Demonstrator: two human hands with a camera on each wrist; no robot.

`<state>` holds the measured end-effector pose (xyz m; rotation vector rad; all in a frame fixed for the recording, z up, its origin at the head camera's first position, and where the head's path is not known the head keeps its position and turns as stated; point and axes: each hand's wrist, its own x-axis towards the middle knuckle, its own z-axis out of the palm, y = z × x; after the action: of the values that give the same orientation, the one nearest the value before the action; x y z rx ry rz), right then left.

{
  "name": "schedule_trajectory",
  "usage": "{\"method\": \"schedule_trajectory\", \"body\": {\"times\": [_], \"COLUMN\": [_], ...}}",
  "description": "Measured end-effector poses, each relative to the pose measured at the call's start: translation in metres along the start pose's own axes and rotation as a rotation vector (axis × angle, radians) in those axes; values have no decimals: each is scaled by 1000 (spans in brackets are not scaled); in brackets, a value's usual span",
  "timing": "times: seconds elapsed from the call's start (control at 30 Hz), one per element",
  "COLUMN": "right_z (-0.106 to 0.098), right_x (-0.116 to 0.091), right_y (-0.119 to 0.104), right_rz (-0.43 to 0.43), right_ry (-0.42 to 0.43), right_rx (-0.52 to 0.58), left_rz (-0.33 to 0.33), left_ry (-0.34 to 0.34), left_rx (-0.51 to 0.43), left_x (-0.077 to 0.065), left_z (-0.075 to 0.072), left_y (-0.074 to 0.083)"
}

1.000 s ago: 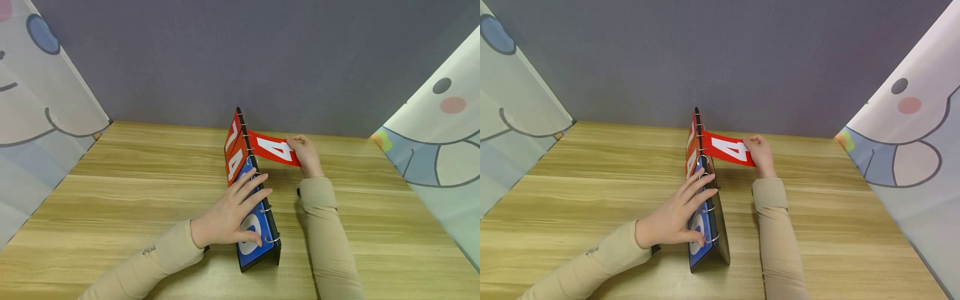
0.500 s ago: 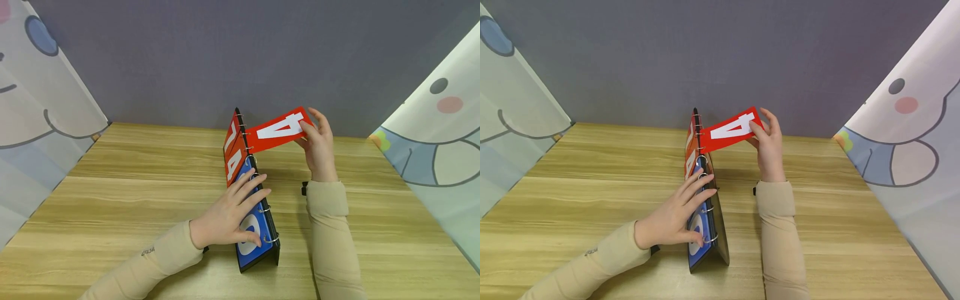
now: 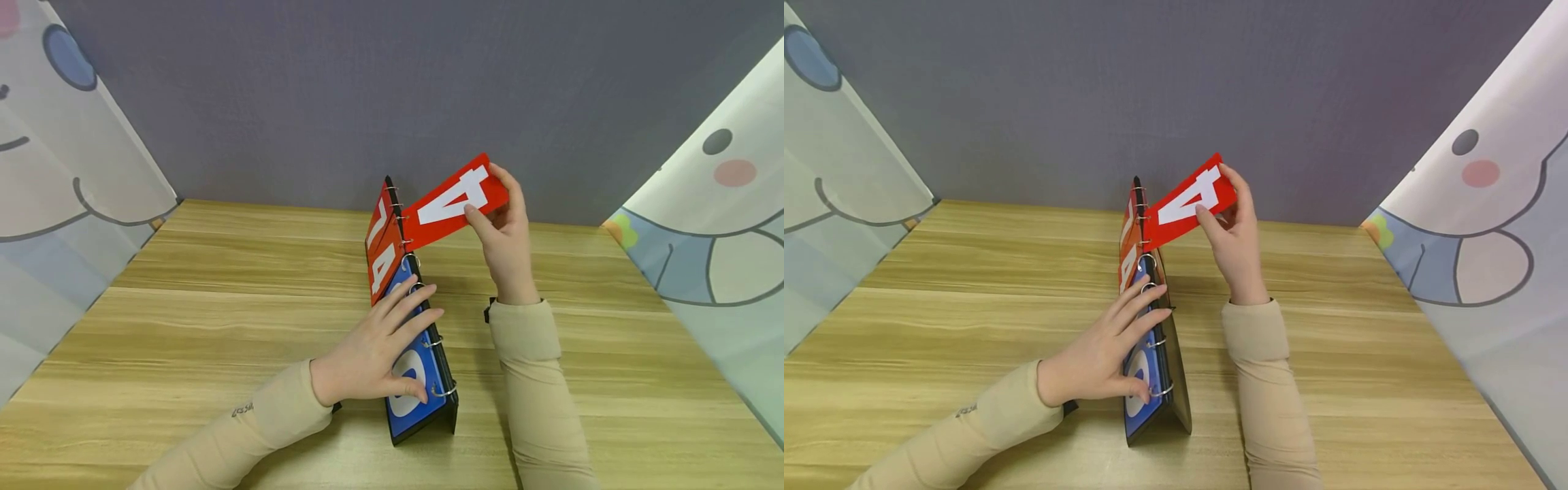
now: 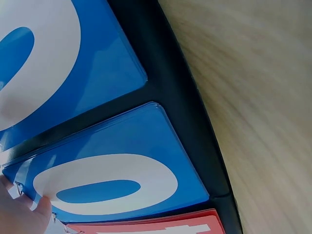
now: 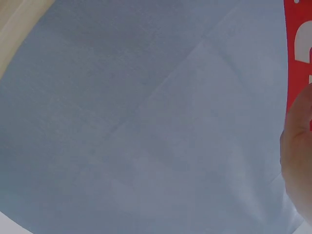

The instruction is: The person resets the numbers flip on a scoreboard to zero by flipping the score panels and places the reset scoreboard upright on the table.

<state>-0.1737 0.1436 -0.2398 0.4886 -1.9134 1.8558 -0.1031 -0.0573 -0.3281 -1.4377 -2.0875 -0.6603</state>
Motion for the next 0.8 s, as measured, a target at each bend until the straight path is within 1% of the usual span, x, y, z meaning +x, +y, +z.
{"method": "schedule_trajectory", "body": {"times": [0.13,0.2,0.37,0.53,0.67,0.8], "right_z": [8,12,21,26,30,34], "right_x": [-2,-3,-4,-5,-6,-7], "right_y": [2,4,12,19,22,23], "right_rz": [-63,-82,-112,-93,-59,-69], "right_ry": [-72,-110,-223,-324,-348,-321], "right_rx": [1,-20,-102,-238,-317,-337], "left_rz": [0,2,6,13,14,15], "left_ry": [4,3,4,10,12,17], "left_rx": [0,2,6,15,17,16], "left_x": [0,0,0,0,1,0], "left_z": [0,0,1,1,2,2], "left_y": [0,-1,-1,-1,-1,0]}}
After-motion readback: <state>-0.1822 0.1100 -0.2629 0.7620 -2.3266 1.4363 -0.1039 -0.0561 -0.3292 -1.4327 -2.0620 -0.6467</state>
